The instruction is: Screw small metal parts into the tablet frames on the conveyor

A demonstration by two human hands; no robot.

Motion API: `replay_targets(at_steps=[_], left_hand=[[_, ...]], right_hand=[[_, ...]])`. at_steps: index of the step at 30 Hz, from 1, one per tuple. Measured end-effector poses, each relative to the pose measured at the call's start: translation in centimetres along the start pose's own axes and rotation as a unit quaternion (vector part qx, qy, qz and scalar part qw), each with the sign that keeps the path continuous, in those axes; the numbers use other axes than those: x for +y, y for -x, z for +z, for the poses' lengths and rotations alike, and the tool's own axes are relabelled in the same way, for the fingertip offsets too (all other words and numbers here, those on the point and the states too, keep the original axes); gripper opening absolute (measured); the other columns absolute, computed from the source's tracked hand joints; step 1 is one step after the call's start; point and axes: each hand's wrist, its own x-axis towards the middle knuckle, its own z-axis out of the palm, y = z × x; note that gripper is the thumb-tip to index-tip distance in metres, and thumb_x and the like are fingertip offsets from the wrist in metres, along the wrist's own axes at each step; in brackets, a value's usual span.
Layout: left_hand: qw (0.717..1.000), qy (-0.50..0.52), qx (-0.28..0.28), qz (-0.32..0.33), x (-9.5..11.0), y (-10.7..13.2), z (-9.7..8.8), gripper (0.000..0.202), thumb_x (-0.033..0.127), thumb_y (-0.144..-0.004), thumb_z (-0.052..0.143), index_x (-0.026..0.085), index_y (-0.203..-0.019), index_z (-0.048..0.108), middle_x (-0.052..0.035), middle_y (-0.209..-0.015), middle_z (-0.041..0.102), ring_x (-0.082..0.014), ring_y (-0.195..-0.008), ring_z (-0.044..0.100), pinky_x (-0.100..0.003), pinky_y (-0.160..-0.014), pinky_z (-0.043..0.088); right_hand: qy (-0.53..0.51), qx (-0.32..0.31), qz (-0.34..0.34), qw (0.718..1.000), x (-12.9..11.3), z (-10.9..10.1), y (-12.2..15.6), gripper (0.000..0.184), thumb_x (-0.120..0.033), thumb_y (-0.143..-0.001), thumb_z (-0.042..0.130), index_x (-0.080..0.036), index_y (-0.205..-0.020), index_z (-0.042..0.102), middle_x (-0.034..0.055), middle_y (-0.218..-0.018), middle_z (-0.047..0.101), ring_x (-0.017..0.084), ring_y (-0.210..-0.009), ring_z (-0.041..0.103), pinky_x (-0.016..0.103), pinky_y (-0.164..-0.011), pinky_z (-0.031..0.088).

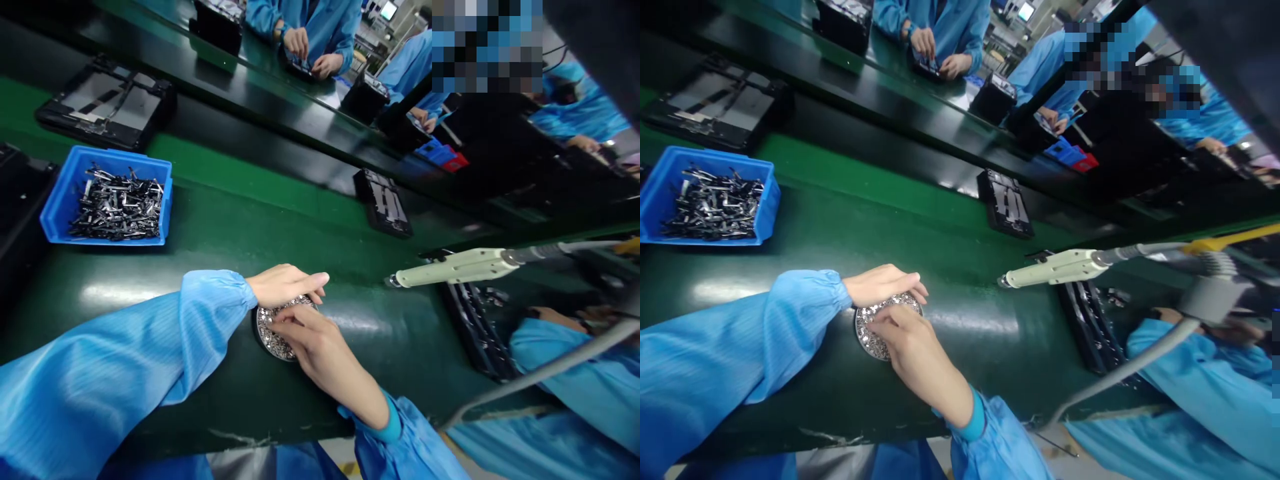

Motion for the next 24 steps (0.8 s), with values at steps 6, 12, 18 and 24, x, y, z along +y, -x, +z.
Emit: replay_targets(at_steps=[6,12,18,24], left_hand=[[0.999,-0.027,0.001,0.034,0.1,0.2,-0.1,0.074,0.067,-0.106,0.025,0.017,-0.111,0.079,-0.0078,-0.119,0.08,-0.0233,-0.114,0.072,-0.033,-0.105,0.048],[1.0,0.001,0.001,0.018,-0.4,0.0,0.0,0.074,0.068,-0.105,0.027,0.014,-0.112,0.078,-0.0111,-0.12,0.079,-0.0254,-0.12,0.071,-0.037,-0.113,0.045],[0.993,0.076,0.078,0.054,-1.1,0.8,0.1,0.081,0.08,-0.097,0.036,0.011,-0.112,0.075,-0.0154,-0.111,0.08,-0.0283,-0.11,0.074,-0.043,-0.107,0.051],[0.97,0.177,0.163,0.037,-1.4,1.0,0.3,0.087,0.089,-0.088,0.041,0.011,-0.107,0.072,-0.0204,-0.115,0.078,-0.0314,-0.114,0.073,-0.048,-0.109,0.052]], right_hand=[[0.047,0.044,0.022,0.998,1.9,-0.7,-0.3,0.033,-0.007,-0.101,0.052,-0.022,-0.109,0.081,0.0104,-0.103,0.077,0.024,-0.1,0.073,0.036,-0.086,0.064],[0.027,0.034,0.013,0.999,0.5,-0.4,1.3,0.031,-0.005,-0.099,0.053,-0.019,-0.106,0.08,0.0097,-0.096,0.078,0.021,-0.084,0.074,0.033,-0.075,0.065],[0.018,0.124,-0.003,0.992,0.4,-0.6,1.2,0.042,-0.002,-0.099,0.045,-0.021,-0.119,0.077,0.0085,-0.104,0.083,0.021,-0.092,0.08,0.033,-0.08,0.067],[0.047,0.2,0.03,0.978,1.5,-0.2,1.4,0.016,-0.018,-0.101,0.064,-0.022,-0.095,0.078,0.0057,-0.084,0.081,0.02,-0.076,0.078,0.032,-0.074,0.066]])
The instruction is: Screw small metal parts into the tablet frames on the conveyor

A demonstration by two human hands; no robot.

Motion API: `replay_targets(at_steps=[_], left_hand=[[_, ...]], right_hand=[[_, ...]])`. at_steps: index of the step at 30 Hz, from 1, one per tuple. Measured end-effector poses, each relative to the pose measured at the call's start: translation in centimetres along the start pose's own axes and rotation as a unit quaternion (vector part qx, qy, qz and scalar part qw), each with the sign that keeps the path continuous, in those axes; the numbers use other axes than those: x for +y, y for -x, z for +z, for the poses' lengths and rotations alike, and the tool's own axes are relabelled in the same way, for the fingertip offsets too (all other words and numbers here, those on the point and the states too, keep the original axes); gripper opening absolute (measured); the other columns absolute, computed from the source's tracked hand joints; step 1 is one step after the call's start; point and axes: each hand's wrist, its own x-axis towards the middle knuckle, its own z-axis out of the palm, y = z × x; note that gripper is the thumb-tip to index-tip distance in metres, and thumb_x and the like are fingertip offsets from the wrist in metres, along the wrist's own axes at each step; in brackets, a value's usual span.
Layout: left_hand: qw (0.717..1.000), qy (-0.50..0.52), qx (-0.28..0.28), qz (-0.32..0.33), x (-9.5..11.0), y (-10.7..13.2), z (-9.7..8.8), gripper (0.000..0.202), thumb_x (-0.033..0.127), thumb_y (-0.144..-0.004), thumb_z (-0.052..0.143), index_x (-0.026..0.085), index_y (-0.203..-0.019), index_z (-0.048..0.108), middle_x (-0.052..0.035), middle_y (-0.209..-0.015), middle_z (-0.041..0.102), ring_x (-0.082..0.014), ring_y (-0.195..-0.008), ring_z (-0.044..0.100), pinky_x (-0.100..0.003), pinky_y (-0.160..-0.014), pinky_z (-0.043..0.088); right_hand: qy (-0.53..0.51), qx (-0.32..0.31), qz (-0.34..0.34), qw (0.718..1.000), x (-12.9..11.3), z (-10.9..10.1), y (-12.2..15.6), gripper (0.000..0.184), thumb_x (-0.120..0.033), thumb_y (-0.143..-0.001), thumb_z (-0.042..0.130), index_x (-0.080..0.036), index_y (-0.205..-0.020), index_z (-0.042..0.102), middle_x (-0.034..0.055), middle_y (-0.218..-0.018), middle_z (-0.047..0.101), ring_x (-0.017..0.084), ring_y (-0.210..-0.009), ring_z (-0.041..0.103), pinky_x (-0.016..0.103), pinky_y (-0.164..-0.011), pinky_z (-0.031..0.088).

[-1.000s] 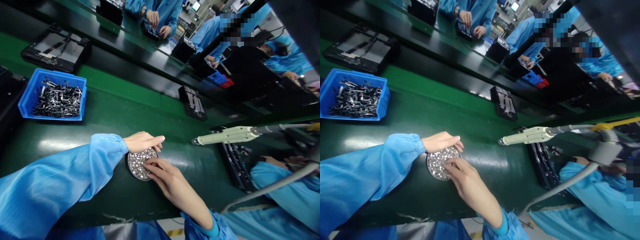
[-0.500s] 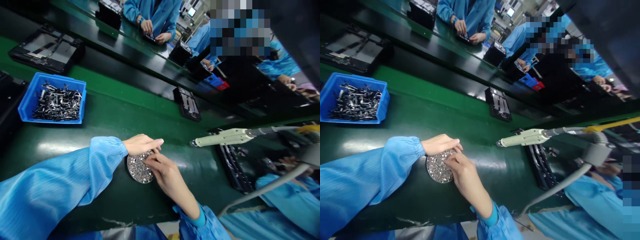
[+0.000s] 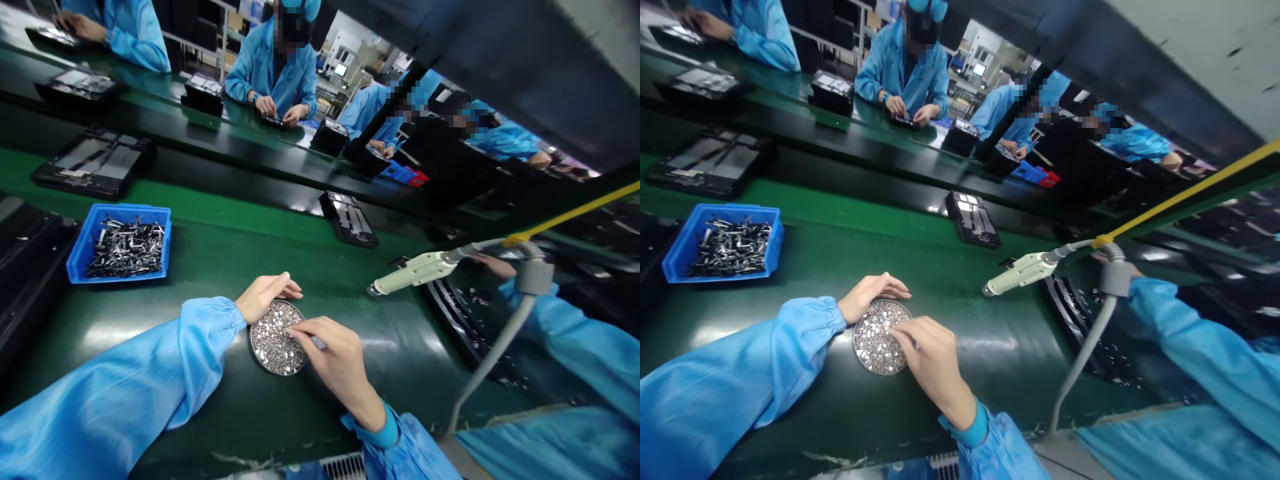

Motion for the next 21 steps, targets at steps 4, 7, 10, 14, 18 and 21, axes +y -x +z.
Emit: replay_targets(at_steps=[4,7,10,14,18,21], left_hand=[[0.994,0.008,0.104,0.021,0.4,0.4,-0.6,0.084,0.09,-0.085,0.043,0.012,-0.104,0.07,-0.0198,-0.117,0.077,-0.0319,-0.119,0.071,-0.049,-0.112,0.05],[0.988,0.0,0.152,0.024,0.8,0.9,-1.4,0.084,0.091,-0.084,0.044,0.013,-0.103,0.07,-0.0198,-0.117,0.077,-0.0326,-0.12,0.071,-0.049,-0.112,0.049],[0.987,-0.011,0.161,0.022,0.9,1.3,-2.0,0.084,0.091,-0.083,0.045,0.013,-0.103,0.069,-0.0199,-0.116,0.078,-0.033,-0.12,0.071,-0.05,-0.112,0.049],[0.983,-0.025,0.176,0.049,0.7,1.5,-2.3,0.081,0.088,-0.086,0.045,0.013,-0.103,0.07,-0.0193,-0.118,0.077,-0.0326,-0.119,0.071,-0.049,-0.113,0.05],[0.983,-0.071,0.149,0.075,0.4,1.5,-2.1,0.079,0.083,-0.091,0.042,0.012,-0.106,0.072,-0.0187,-0.119,0.077,-0.0311,-0.118,0.071,-0.047,-0.113,0.051],[0.977,-0.139,0.131,0.098,0.3,1.8,-1.5,0.074,0.075,-0.097,0.038,0.012,-0.114,0.073,-0.0171,-0.124,0.076,-0.0298,-0.121,0.07,-0.045,-0.115,0.05]], right_hand=[[0.042,-0.095,-0.011,0.995,-0.2,2.1,0.2,0.078,-0.064,-0.077,0.085,-0.015,-0.135,0.068,0.0265,-0.14,0.067,0.045,-0.133,0.063,0.064,-0.106,0.057],[0.069,-0.176,0.025,0.982,-0.7,3.6,0.5,0.108,-0.066,-0.066,0.09,-0.015,-0.154,0.051,0.0296,-0.161,0.044,0.052,-0.148,0.045,0.072,-0.114,0.046],[0.061,-0.175,0.047,0.982,-0.7,4.5,0.1,0.1,-0.048,-0.069,0.088,-0.015,-0.154,0.047,0.0266,-0.161,0.045,0.048,-0.147,0.045,0.069,-0.118,0.042],[0.062,-0.148,0.071,0.985,0.0,5.0,-1.3,0.096,-0.044,-0.069,0.086,-0.01,-0.151,0.049,0.0269,-0.154,0.052,0.046,-0.144,0.049,0.068,-0.12,0.04],[0.063,-0.135,0.066,0.987,0.1,5.3,-1.7,0.098,-0.043,-0.066,0.087,-0.011,-0.15,0.049,0.0276,-0.155,0.051,0.049,-0.143,0.049,0.07,-0.116,0.044],[0.046,-0.121,0.059,0.99,0.4,5.2,-1.8,0.097,-0.044,-0.068,0.088,-0.012,-0.151,0.047,0.0261,-0.148,0.057,0.046,-0.14,0.053,0.069,-0.118,0.043]])
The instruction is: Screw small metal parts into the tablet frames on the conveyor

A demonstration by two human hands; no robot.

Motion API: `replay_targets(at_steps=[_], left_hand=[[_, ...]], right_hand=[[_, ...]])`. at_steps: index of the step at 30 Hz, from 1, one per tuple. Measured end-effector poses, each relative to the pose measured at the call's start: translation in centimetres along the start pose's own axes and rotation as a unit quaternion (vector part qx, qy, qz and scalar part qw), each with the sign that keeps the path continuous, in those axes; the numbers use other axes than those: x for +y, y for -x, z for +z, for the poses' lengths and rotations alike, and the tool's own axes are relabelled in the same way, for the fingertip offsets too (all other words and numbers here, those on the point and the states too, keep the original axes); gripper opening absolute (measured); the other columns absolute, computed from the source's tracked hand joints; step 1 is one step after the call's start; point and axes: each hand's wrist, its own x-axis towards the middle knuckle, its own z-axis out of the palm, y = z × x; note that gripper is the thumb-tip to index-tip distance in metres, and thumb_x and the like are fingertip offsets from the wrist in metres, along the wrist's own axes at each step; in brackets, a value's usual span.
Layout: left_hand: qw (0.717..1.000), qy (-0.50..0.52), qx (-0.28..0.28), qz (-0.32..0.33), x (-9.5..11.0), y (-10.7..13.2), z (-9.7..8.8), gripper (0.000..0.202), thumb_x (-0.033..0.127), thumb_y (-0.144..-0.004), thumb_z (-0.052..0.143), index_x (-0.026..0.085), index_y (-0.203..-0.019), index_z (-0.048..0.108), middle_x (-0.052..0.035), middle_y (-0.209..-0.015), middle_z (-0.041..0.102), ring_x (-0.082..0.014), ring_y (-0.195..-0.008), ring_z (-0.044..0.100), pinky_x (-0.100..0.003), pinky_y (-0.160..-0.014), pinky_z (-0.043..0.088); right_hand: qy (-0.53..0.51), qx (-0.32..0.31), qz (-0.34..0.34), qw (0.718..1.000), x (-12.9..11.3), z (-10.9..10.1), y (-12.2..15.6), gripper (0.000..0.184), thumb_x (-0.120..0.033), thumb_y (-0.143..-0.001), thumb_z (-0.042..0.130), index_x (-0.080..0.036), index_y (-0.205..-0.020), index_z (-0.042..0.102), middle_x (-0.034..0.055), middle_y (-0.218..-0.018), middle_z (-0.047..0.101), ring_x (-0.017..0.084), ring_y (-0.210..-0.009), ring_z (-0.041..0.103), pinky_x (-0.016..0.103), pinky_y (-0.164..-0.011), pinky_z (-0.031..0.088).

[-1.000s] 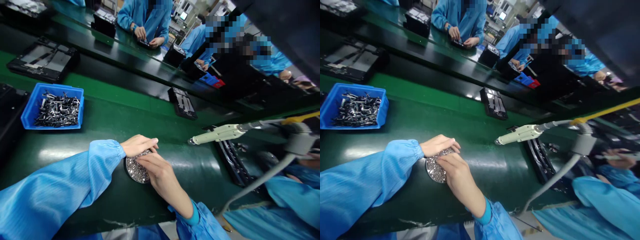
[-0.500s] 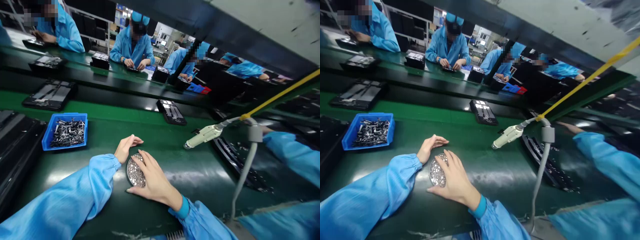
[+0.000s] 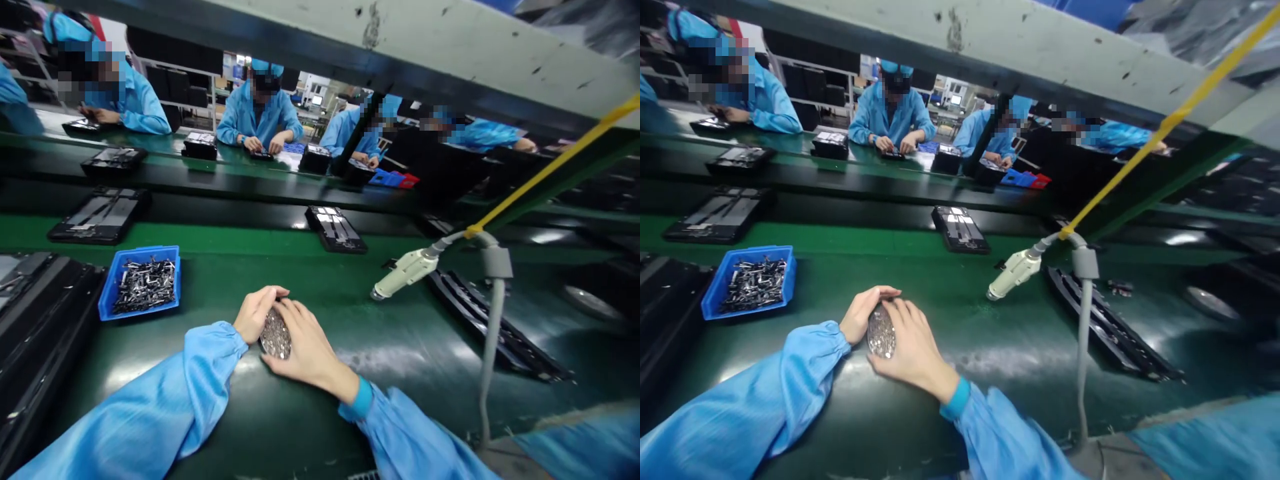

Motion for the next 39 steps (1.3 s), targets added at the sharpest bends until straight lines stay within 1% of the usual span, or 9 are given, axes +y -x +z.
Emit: replay_targets(at_steps=[2,5,7,11,16,21,23,32,39], left_hand=[[0.998,-0.054,0.009,0.022,0.1,0.3,0.5,0.069,0.068,-0.102,0.034,0.013,-0.122,0.072,-0.016,-0.129,0.074,-0.029,-0.124,0.069,-0.044,-0.117,0.048],[0.987,-0.15,-0.014,0.047,0.4,0.5,1.4,0.067,0.06,-0.104,0.03,0.014,-0.135,0.068,-0.0163,-0.142,0.068,-0.0292,-0.135,0.063,-0.045,-0.123,0.044],[0.972,-0.224,-0.052,0.048,0.5,0.4,2.0,0.068,0.058,-0.103,0.031,0.011,-0.141,0.063,-0.0192,-0.149,0.062,-0.0317,-0.142,0.057,-0.048,-0.125,0.041],[0.938,-0.322,-0.108,0.077,0.3,1.1,2.9,0.076,0.059,-0.101,0.039,0.002,-0.15,0.053,-0.0268,-0.153,0.055,-0.038,-0.148,0.05,-0.057,-0.128,0.035],[0.934,-0.299,-0.113,0.159,-0.3,3.6,3.9,0.083,0.063,-0.101,0.035,0.001,-0.156,0.044,-0.0265,-0.16,0.047,-0.0381,-0.155,0.038,-0.063,-0.133,0.02],[0.968,-0.245,-0.04,0.043,0.3,2.8,4.3,0.074,0.058,-0.103,0.03,0.009,-0.155,0.048,-0.0196,-0.159,0.051,-0.0326,-0.153,0.043,-0.052,-0.133,0.028],[0.974,-0.222,-0.034,0.021,0.5,2.5,4.4,0.07,0.055,-0.104,0.028,0.012,-0.154,0.051,-0.0165,-0.157,0.055,-0.0308,-0.152,0.045,-0.05,-0.133,0.029],[0.987,-0.157,-0.023,0.019,0.5,2.7,5.1,0.067,0.054,-0.104,0.029,0.015,-0.151,0.055,-0.0123,-0.156,0.057,-0.0305,-0.152,0.046,-0.051,-0.134,0.027],[0.983,-0.173,-0.057,0.011,0.7,0.8,5.4,0.07,0.054,-0.104,0.024,0.012,-0.153,0.052,-0.0128,-0.159,0.053,-0.0299,-0.155,0.041,-0.049,-0.135,0.025]], right_hand=[[-0.027,-0.01,-0.012,1.0,0.8,-0.3,0.3,0.105,-0.052,-0.07,0.089,-0.014,-0.155,0.041,0.0261,-0.152,0.054,0.045,-0.146,0.048,0.068,-0.12,0.041],[-0.075,-0.029,0.014,0.997,2.6,-0.7,1.2,0.129,-0.063,-0.062,0.094,-0.018,-0.162,0.027,0.0283,-0.167,0.034,0.047,-0.157,0.032,0.067,-0.12,0.042],[-0.104,-0.026,0.034,0.994,3.5,-0.7,1.7,0.131,-0.056,-0.061,0.097,-0.018,-0.162,0.024,0.0288,-0.165,0.037,0.045,-0.156,0.036,0.066,-0.121,0.042],[-0.139,0.0,0.018,0.99,3.6,-0.5,2.1,0.118,-0.041,-0.062,0.095,-0.016,-0.157,0.03,0.0261,-0.155,0.049,0.041,-0.148,0.048,0.06,-0.123,0.042],[-0.111,0.058,-0.009,0.992,2.3,-1.0,3.6,0.102,-0.034,-0.065,0.088,-0.017,-0.152,0.036,0.025,-0.155,0.05,0.041,-0.145,0.052,0.057,-0.118,0.049],[-0.103,0.046,0.013,0.993,2.0,-2.6,2.9,0.101,-0.037,-0.061,0.092,-0.019,-0.147,0.042,0.0226,-0.146,0.058,0.04,-0.135,0.06,0.058,-0.114,0.052],[-0.098,0.039,0.022,0.994,2.0,-3.0,2.6,0.103,-0.036,-0.06,0.093,-0.018,-0.147,0.041,0.0229,-0.146,0.058,0.04,-0.134,0.06,0.059,-0.113,0.052],[-0.082,0.019,0.036,0.996,1.5,-4.8,2.7,0.108,-0.036,-0.059,0.095,-0.018,-0.15,0.041,0.0224,-0.147,0.058,0.04,-0.136,0.059,0.058,-0.113,0.052],[-0.107,0.017,0.074,0.991,2.4,-5.6,2.1,0.108,-0.041,-0.061,0.095,-0.018,-0.151,0.041,0.0223,-0.149,0.057,0.04,-0.138,0.057,0.059,-0.116,0.049]])
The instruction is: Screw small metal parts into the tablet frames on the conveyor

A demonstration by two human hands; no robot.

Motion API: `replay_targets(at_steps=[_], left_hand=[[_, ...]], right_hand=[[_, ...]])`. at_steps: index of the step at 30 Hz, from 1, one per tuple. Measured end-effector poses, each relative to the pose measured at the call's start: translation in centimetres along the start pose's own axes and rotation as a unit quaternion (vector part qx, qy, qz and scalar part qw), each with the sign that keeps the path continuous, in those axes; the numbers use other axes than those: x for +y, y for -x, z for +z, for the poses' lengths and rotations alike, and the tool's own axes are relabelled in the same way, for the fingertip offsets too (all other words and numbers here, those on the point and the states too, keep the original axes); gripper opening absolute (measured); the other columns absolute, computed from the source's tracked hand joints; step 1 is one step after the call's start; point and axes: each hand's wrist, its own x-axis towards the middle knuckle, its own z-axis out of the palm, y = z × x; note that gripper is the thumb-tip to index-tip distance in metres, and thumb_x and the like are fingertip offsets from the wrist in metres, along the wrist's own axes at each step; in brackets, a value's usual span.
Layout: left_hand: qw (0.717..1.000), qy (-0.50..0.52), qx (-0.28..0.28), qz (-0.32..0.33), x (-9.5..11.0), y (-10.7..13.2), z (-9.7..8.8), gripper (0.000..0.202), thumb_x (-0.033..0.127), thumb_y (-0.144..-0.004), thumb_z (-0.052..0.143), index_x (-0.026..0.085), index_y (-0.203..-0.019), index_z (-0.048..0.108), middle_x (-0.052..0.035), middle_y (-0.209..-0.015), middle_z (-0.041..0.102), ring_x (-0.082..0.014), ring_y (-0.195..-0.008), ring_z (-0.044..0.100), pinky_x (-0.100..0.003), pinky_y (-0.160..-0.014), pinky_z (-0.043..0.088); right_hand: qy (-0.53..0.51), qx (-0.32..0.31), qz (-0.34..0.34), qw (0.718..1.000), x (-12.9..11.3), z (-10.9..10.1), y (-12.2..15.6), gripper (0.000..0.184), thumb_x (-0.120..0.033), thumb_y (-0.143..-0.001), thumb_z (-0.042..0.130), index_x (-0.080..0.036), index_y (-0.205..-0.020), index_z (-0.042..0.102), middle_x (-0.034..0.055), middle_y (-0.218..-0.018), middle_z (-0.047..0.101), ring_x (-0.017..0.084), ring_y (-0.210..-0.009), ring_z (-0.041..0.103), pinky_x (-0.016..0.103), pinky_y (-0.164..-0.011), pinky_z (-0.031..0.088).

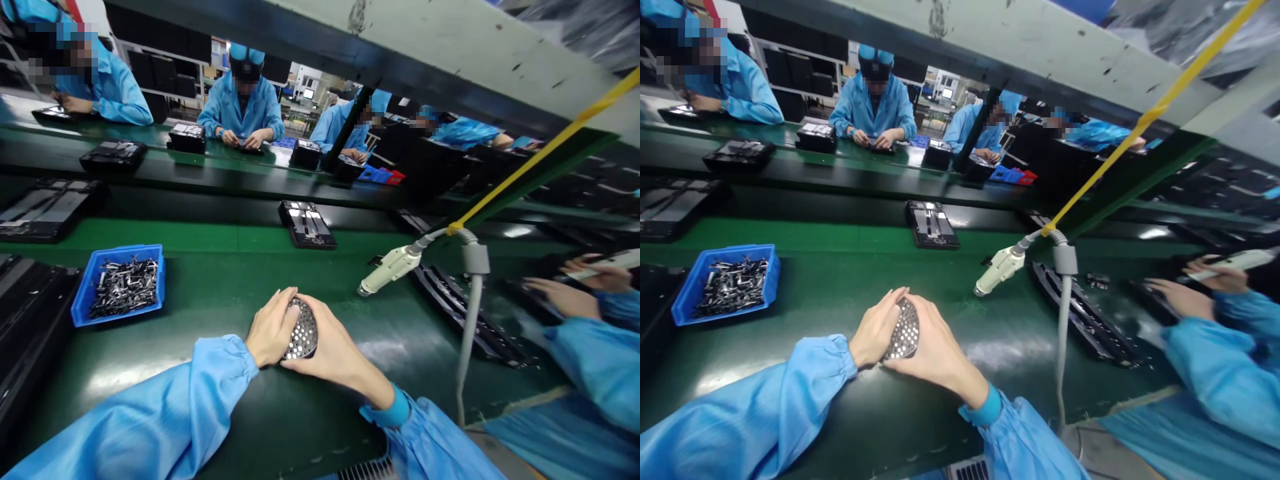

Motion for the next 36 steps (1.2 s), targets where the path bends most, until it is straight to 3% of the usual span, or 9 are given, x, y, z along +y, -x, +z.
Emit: replay_targets(at_steps=[7,12,15,18,21,25,36], left_hand=[[0.992,-0.093,-0.08,0.041,-1.1,-1.5,-0.5,0.073,0.058,-0.105,0.024,0.013,-0.156,0.049,-0.0126,-0.16,0.051,-0.0324,-0.154,0.042,-0.055,-0.131,0.031],[0.976,-0.153,-0.078,0.133,-2.3,-1.7,-1.5,0.066,0.052,-0.108,0.024,0.013,-0.154,0.051,-0.0146,-0.156,0.056,-0.0293,-0.149,0.049,-0.053,-0.128,0.04],[0.949,-0.234,-0.065,0.2,-2.1,-1.2,-1.7,0.06,0.048,-0.108,0.034,0.008,-0.147,0.056,-0.0196,-0.153,0.058,-0.0315,-0.15,0.048,-0.057,-0.128,0.039],[0.91,-0.324,-0.07,0.25,-1.4,-0.7,-1.3,0.058,0.049,-0.106,0.045,0.004,-0.139,0.063,-0.023,-0.158,0.051,-0.0384,-0.156,0.036,-0.066,-0.128,0.033],[0.888,-0.379,-0.078,0.249,-0.7,-0.7,-0.6,0.064,0.054,-0.103,0.051,0.002,-0.139,0.062,-0.0248,-0.163,0.043,-0.0431,-0.159,0.027,-0.071,-0.127,0.03],[0.879,-0.406,-0.077,0.239,-0.4,-0.9,-0.2,0.069,0.059,-0.1,0.053,0.001,-0.137,0.063,-0.0261,-0.163,0.042,-0.045,-0.159,0.025,-0.073,-0.126,0.028],[0.865,-0.419,-0.093,0.26,0.4,0.4,-0.9,0.061,0.051,-0.103,0.05,0.005,-0.142,0.062,-0.022,-0.163,0.045,-0.0446,-0.16,0.024,-0.074,-0.125,0.03]], right_hand=[[-0.034,0.01,0.061,0.997,2.0,2.3,0.8,0.118,-0.046,-0.057,0.099,-0.019,-0.155,0.038,0.0239,-0.155,0.051,0.043,-0.145,0.051,0.063,-0.121,0.043],[-0.047,-0.012,0.061,0.997,3.2,2.6,1.4,0.136,-0.054,-0.058,0.099,-0.017,-0.165,0.022,0.0273,-0.168,0.035,0.043,-0.159,0.031,0.068,-0.131,0.022],[-0.056,-0.019,0.097,0.994,4.0,2.0,2.0,0.138,-0.057,-0.06,0.097,-0.014,-0.166,0.019,0.0291,-0.171,0.029,0.043,-0.162,0.022,0.067,-0.132,0.018],[-0.065,-0.009,0.11,0.992,4.7,1.8,2.4,0.136,-0.06,-0.063,0.095,-0.014,-0.167,0.019,0.0286,-0.171,0.028,0.043,-0.163,0.02,0.067,-0.132,0.018],[-0.068,-0.007,0.087,0.994,5.0,2.0,2.6,0.134,-0.063,-0.066,0.092,-0.016,-0.168,0.019,0.0274,-0.171,0.029,0.043,-0.163,0.018,0.069,-0.131,0.018],[-0.061,-0.001,0.06,0.996,5.2,2.3,2.6,0.134,-0.065,-0.068,0.091,-0.019,-0.169,0.017,0.0266,-0.171,0.03,0.044,-0.163,0.018,0.071,-0.13,0.017],[-0.052,0.014,0.032,0.998,5.3,2.6,2.8,0.123,-0.06,-0.077,0.086,-0.015,-0.169,0.018,0.0274,-0.17,0.033,0.043,-0.161,0.025,0.07,-0.131,0.021]])
